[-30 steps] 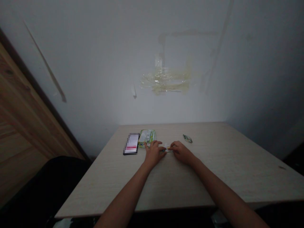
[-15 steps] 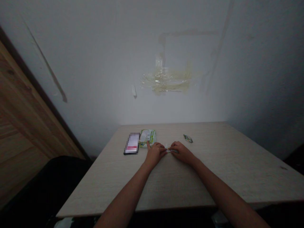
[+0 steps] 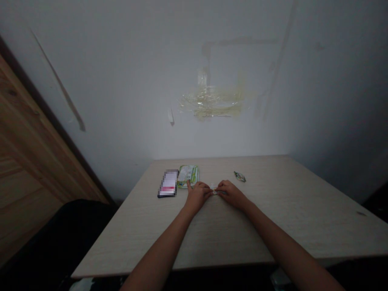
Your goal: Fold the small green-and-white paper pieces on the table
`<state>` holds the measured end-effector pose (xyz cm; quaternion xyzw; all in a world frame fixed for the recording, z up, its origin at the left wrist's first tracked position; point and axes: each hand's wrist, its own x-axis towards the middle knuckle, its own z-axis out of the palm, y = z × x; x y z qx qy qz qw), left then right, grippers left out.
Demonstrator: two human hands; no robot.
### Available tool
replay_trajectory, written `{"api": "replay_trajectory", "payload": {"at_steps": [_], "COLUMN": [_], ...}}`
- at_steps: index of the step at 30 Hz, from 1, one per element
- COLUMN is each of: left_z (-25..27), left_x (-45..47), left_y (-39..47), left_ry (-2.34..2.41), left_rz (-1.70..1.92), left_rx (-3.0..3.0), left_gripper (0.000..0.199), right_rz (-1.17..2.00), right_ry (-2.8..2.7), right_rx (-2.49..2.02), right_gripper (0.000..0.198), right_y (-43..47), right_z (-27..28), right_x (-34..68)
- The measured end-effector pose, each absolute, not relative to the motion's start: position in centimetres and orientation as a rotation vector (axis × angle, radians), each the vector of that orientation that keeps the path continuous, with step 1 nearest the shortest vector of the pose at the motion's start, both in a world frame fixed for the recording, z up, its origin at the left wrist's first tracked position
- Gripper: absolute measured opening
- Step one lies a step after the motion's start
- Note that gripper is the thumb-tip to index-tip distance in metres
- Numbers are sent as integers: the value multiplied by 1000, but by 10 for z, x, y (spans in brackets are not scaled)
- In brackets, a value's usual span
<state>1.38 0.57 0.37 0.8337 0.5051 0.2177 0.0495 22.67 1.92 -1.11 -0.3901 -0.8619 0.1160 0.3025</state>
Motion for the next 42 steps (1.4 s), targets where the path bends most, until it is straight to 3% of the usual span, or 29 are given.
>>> {"api": "replay_trajectory", "payload": {"at_steps": [42], "left_z": [0], "left_x": [18], "left_y": [16], "left_ry": [1542], "left_rz": [821], "left_rx": [2414], "left_gripper": [11], "right_rz": [212], "right_ry": [-2192], "right_rx": [-1310], "right_gripper": [19], "right_y": [23], "right_z": [-8], "right_x": [217]}}
